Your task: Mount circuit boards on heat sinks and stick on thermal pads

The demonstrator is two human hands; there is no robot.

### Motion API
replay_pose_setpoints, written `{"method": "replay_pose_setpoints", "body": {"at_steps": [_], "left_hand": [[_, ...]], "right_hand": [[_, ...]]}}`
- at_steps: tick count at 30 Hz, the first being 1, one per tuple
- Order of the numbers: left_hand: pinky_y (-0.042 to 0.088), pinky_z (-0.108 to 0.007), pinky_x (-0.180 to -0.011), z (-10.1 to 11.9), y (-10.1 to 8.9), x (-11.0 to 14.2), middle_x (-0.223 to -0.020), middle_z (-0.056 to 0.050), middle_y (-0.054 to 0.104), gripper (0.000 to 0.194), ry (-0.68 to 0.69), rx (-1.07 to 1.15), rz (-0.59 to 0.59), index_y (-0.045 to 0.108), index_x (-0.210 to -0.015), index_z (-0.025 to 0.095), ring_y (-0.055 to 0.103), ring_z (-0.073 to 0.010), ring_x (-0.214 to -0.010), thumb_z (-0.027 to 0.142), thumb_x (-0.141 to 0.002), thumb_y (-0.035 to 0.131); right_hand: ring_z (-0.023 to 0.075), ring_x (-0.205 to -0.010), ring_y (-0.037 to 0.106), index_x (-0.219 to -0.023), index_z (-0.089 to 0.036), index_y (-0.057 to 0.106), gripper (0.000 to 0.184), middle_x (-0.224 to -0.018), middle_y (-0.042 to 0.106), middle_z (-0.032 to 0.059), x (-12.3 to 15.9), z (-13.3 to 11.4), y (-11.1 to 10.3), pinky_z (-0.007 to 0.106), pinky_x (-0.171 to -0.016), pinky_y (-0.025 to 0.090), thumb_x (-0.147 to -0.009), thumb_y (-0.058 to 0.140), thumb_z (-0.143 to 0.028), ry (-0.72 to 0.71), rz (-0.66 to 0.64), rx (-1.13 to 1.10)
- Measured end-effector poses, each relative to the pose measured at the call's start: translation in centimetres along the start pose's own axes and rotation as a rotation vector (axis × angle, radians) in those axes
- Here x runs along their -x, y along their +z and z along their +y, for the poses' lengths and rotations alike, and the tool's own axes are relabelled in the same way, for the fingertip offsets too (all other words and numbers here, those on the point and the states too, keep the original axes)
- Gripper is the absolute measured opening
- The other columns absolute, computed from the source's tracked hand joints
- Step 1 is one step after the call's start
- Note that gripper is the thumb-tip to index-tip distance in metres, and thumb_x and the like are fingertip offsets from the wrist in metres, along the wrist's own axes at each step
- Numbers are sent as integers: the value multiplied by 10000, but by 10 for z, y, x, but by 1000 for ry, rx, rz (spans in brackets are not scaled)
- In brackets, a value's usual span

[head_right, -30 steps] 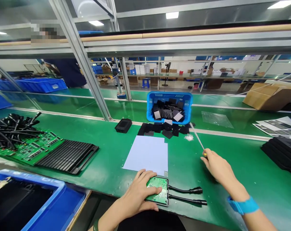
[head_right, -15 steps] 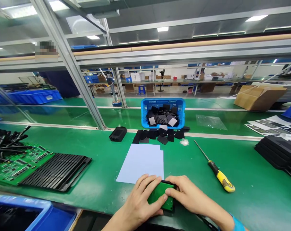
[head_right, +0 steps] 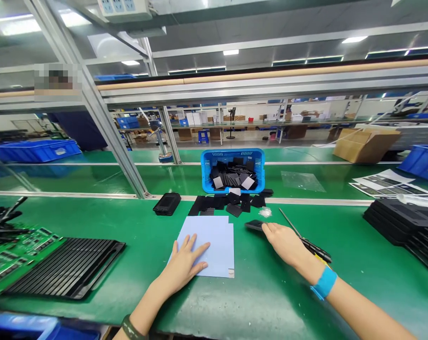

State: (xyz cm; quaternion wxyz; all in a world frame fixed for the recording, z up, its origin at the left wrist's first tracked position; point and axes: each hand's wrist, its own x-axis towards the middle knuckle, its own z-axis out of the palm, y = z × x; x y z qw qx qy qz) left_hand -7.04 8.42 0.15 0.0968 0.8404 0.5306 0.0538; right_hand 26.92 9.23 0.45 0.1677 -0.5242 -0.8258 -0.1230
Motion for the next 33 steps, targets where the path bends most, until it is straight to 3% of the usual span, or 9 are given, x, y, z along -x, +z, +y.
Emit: {"method": "replay_pose_setpoints", "body": {"at_steps": [3,6,10,14,17,20,24,28,33], "left_hand": [[72,-682,-1106,5,3,5,-1564,-187,267,605,8,72,136,428,-1417,278,164,-383,-1442,211,-849,626],[182,-563,-1153,26,20,15,-1534,-172,348,622,12,612,307,394,-1436,217,290,-314,-1421,278,-857,614],[373,-485,-1076,76,56,25,-1392,-178,544,635,-38,1736,152,554,-1320,209,514,-326,-1271,483,-769,712],[492,-456,-921,108,74,28,-1082,-126,736,481,-302,2280,130,705,-1096,218,688,-282,-973,479,-700,786],[521,-455,-864,102,71,33,-978,-130,763,435,-441,2370,193,740,-974,193,709,-288,-899,439,-631,844],[547,-460,-827,84,63,39,-925,-126,771,406,-546,2328,213,743,-922,174,725,-284,-828,397,-606,866],[585,-448,-734,62,54,40,-871,-135,772,401,-666,2236,241,725,-923,134,728,-276,-745,344,-612,866],[597,-455,-706,55,54,39,-880,-141,769,499,-746,2190,249,694,-1043,126,730,-294,-743,332,-619,856],[598,-427,-693,53,56,39,-854,-137,770,491,-709,2186,220,716,-974,132,729,-283,-715,367,-577,881]], "right_hand": [[269,-611,683,-1024,-118,656,315,-766,719,128,-1,-5,-10,351,-526,524,-863,386,-117,93,31,-47],[231,-628,671,-1011,-164,630,259,-762,708,66,-2,-28,-23,325,-571,529,-932,447,-331,206,65,-346],[187,-663,629,-772,-190,571,312,-712,651,11,4,-89,-26,278,-594,505,-827,635,-490,430,-136,-1380],[147,-642,587,-818,-188,575,342,-726,631,-7,18,-139,-6,258,-624,469,-798,695,-508,577,-228,-1789],[164,-672,590,-786,-188,564,382,-707,625,-7,20,-146,9,270,-650,464,-770,704,-543,508,-284,-1699],[133,-558,518,-629,-179,532,418,-560,534,-39,4,-128,18,226,-535,401,-793,653,-545,317,-383,-1303],[159,-589,550,-636,-180,595,385,-608,589,-3,-35,-86,31,256,-557,416,-921,444,-390,185,-253,-715],[238,-823,616,-848,-177,681,242,-857,652,78,-69,-58,53,347,-750,457,-881,447,-231,216,-133,-552],[225,-706,603,-739,-187,661,249,-831,603,75,-81,-58,73,346,-672,464,-887,466,-231,219,-115,-463]]}}
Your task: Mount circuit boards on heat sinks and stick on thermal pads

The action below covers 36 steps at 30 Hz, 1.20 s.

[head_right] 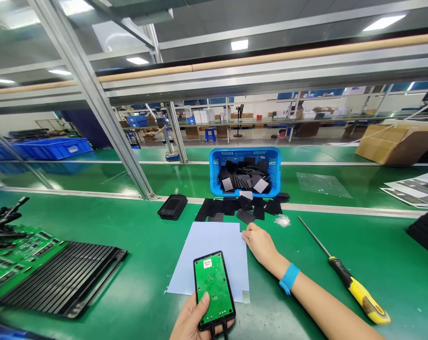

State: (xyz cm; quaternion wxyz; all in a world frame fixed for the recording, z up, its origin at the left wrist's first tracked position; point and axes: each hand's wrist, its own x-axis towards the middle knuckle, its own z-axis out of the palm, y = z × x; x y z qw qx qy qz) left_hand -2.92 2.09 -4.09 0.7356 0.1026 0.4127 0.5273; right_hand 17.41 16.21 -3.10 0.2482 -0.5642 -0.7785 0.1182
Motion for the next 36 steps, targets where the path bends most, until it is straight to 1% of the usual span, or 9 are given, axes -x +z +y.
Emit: {"method": "replay_pose_setpoints", "body": {"at_steps": [6,13,16,19,22,25,28,32,36], "left_hand": [[594,-440,-696,0,0,-1,-899,-137,769,490,-22,-14,-15,720,-972,144,723,-282,-739,382,-576,883],[585,-436,-704,-1,-1,-2,-965,-116,752,510,11,-61,-138,664,-1125,188,713,-258,-765,377,-680,824],[583,-450,-726,0,0,-2,-1007,-124,738,476,26,-76,-160,644,-1143,180,705,-256,-794,370,-730,786],[578,-466,-745,0,-1,-1,-1032,-133,728,512,30,-94,-163,592,-1224,180,694,-249,-807,354,-770,751],[571,-462,-770,1,-1,0,-1081,-140,712,528,34,-110,-157,552,-1272,183,686,-255,-859,345,-799,723],[568,-454,-781,4,1,3,-1085,-140,705,483,39,-131,-166,550,-1264,176,680,-252,-871,333,-829,690],[566,-442,-785,7,5,7,-1069,-137,703,399,54,-162,-185,566,-1224,159,672,-229,-843,318,-867,644],[569,-414,-763,11,9,10,-1064,-134,700,357,51,-176,-189,580,-1196,147,668,-216,-829,294,-874,634],[577,-421,-730,12,11,11,-1075,-146,700,391,41,-190,-215,592,-1199,142,671,-223,-811,312,-854,661]], "right_hand": [[196,-699,595,-748,-203,560,129,-763,612,35,-1,1,-3,312,-670,444,-852,489,-175,13,-2,-48],[200,-664,604,-843,-238,470,163,-726,617,0,0,2,-16,304,-628,415,-934,377,-335,13,-64,-169],[217,-738,642,-808,-249,428,195,-776,647,16,1,3,-21,317,-660,439,-936,364,-383,22,-96,-227],[242,-879,668,-778,-257,393,225,-775,651,21,0,6,-26,330,-699,472,-936,352,-411,31,-130,-298],[250,-942,662,-758,-259,382,256,-773,652,32,0,11,-31,360,-741,497,-929,333,-444,46,-134,-354],[268,-1022,616,-753,-245,449,278,-1012,669,92,6,5,-41,411,-804,489,-893,407,-482,37,-112,-373],[296,-1135,542,-749,-230,563,282,-1241,590,115,20,-16,-54,465,-900,443,-858,515,-486,-1,-127,-390],[307,-1302,390,-704,-237,657,226,-1380,512,70,45,-51,-62,535,-1065,292,-837,637,-420,-59,-233,-450],[306,-1421,172,-681,-240,675,168,-1526,349,-6,63,-70,-54,570,-1125,177,-814,690,-341,-62,-295,-494]]}}
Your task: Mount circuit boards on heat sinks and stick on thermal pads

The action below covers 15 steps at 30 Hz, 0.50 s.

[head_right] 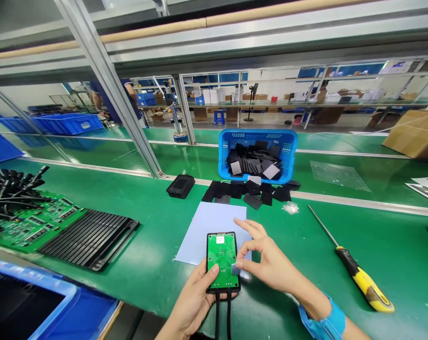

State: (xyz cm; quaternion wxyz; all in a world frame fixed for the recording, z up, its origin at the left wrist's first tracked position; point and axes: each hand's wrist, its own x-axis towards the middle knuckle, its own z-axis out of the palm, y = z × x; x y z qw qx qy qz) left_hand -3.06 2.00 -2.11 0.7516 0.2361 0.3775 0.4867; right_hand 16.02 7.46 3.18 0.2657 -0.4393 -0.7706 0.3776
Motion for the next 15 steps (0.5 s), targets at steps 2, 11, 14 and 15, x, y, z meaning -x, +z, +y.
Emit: {"method": "replay_pose_setpoints", "body": {"at_steps": [2,11,14,15], "left_hand": [[577,-425,-732,1,0,0,-1073,-148,702,397,-5,-5,-23,602,-1198,144,672,-226,-814,326,-850,666],[567,-358,-708,0,-3,0,-1056,-128,702,409,-14,13,-37,587,-1253,176,669,-205,-820,300,-868,651],[566,-346,-692,1,-2,0,-1039,-119,708,406,-15,24,-39,592,-1249,181,667,-200,-804,298,-865,655],[565,-339,-684,1,-2,0,-1030,-118,710,407,-18,24,-38,595,-1247,180,667,-199,-797,300,-863,657]], "right_hand": [[305,-1443,93,-679,-235,674,152,-1555,284,-28,2,0,6,585,-1131,142,-811,693,-307,23,-26,-6],[303,-1445,89,-692,-228,674,113,-1566,247,-30,0,9,15,585,-1126,159,-800,701,-248,37,-31,-4],[305,-1441,106,-694,-229,673,119,-1561,261,-30,-1,10,16,583,-1123,176,-804,701,-264,32,-28,-1],[306,-1440,112,-695,-230,672,122,-1559,267,-30,-1,10,16,582,-1121,183,-806,700,-270,32,-28,1]]}}
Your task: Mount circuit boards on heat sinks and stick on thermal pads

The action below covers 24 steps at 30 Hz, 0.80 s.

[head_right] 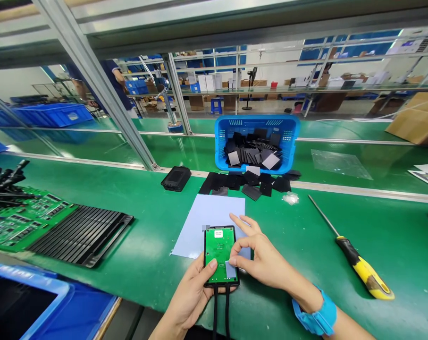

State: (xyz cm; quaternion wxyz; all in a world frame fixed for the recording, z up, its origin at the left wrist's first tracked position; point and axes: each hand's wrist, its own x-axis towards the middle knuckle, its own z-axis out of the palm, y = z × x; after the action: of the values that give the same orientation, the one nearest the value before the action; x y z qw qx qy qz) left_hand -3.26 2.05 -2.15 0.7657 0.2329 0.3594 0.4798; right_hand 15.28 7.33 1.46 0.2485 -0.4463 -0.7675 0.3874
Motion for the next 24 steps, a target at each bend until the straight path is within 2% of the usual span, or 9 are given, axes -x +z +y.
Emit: {"method": "replay_pose_setpoints", "body": {"at_steps": [20,24], "left_hand": [[573,-371,-745,1,0,1,-1113,-122,701,410,-19,-13,9,579,-1278,198,685,-249,-900,290,-881,630],[577,-372,-720,2,1,2,-1118,-126,701,423,-20,-22,15,565,-1292,198,690,-249,-879,285,-883,625]], "right_hand": [[320,-1402,189,-714,-233,665,140,-1548,301,-3,2,7,7,562,-1092,260,-836,689,-295,-113,95,139],[329,-1359,265,-747,-229,616,153,-1463,400,58,1,7,8,546,-1060,299,-806,713,-332,-105,161,106]]}}
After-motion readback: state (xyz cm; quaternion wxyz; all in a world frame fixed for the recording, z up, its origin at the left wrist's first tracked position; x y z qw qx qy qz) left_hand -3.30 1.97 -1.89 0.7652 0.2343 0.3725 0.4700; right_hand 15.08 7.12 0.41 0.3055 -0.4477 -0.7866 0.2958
